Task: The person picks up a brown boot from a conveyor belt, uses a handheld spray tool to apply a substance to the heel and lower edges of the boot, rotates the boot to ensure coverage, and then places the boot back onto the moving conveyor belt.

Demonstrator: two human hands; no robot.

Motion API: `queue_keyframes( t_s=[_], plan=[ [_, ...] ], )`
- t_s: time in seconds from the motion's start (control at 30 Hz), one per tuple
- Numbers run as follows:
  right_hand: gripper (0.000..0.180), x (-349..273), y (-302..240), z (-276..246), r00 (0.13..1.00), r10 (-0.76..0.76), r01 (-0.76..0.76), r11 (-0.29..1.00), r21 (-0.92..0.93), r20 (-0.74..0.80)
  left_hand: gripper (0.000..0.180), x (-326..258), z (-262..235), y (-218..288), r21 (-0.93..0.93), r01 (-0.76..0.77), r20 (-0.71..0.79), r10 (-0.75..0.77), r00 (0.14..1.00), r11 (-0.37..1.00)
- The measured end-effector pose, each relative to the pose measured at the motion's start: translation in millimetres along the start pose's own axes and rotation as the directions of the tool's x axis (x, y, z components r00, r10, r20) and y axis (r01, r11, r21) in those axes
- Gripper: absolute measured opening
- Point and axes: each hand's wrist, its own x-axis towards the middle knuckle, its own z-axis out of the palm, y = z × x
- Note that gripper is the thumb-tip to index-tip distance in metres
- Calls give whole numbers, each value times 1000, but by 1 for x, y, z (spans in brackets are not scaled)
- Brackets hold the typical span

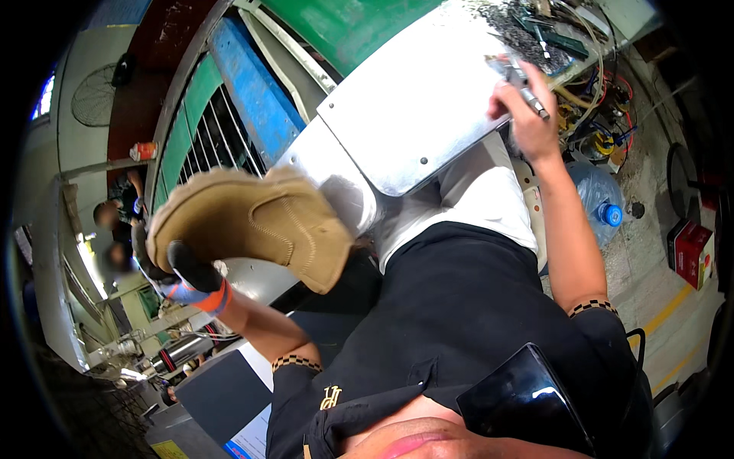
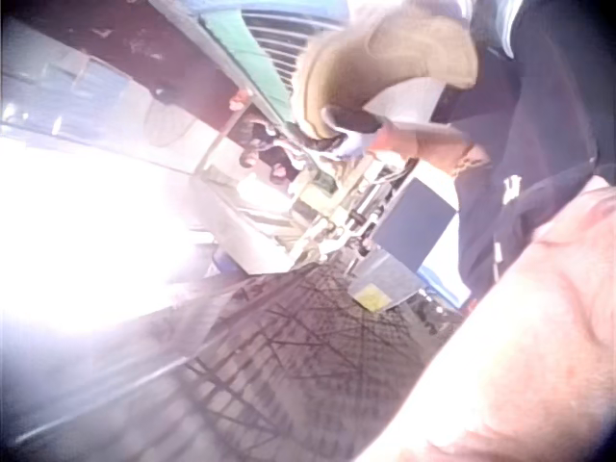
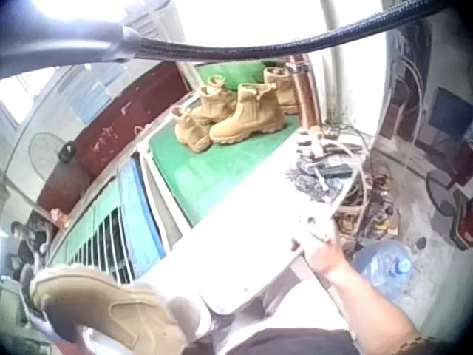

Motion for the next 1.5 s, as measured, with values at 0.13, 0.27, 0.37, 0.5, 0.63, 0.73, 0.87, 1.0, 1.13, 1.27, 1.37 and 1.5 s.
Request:
queue_keyframes(
  t_s=[0.13,0.27,0.37,0.5,0.63,0.73,0.87,1.0,1.13,1.27,1.37,1.5],
  plan=[
    [38,-13,-53,43,873,-100,-29,966,255,477,71,11,54,-42,-181,-153,112,175,978,972],
    [38,-11,-108,70,817,-316,82,892,444,483,65,27,97,-37,-390,44,281,74,957,920],
    [36,1,-131,83,799,-369,124,873,471,475,63,37,108,-39,-416,82,335,68,940,906],
    [36,25,-136,121,722,-574,410,805,429,387,59,47,115,-39,-511,231,412,0,911,828],
    [32,36,-124,145,731,-606,444,771,457,312,62,56,124,-55,-543,309,434,-53,899,781],
    [33,28,-113,138,791,-423,186,855,484,443,65,62,126,-83,-470,216,443,17,896,856],
    [39,15,-87,140,833,-404,162,831,532,378,64,66,134,-107,-440,184,423,22,906,879],
    [44,-8,-62,134,859,-246,-29,852,523,449,64,65,133,-130,-515,301,454,-43,890,803],
    [43,-24,-48,130,855,-148,-140,857,496,497,67,66,137,-160,-561,426,552,-63,831,710],
    [42,-39,-34,129,863,-155,-109,873,476,481,73,63,141,-173,-542,503,563,-154,812,673],
    [41,-46,-37,126,858,-169,-108,863,493,484,74,61,131,-175,-537,544,591,-173,788,645],
    [42,-55,-17,117,887,-107,-120,887,447,450,76,46,159,-192,-576,626,659,-156,736,526]
  ],
)
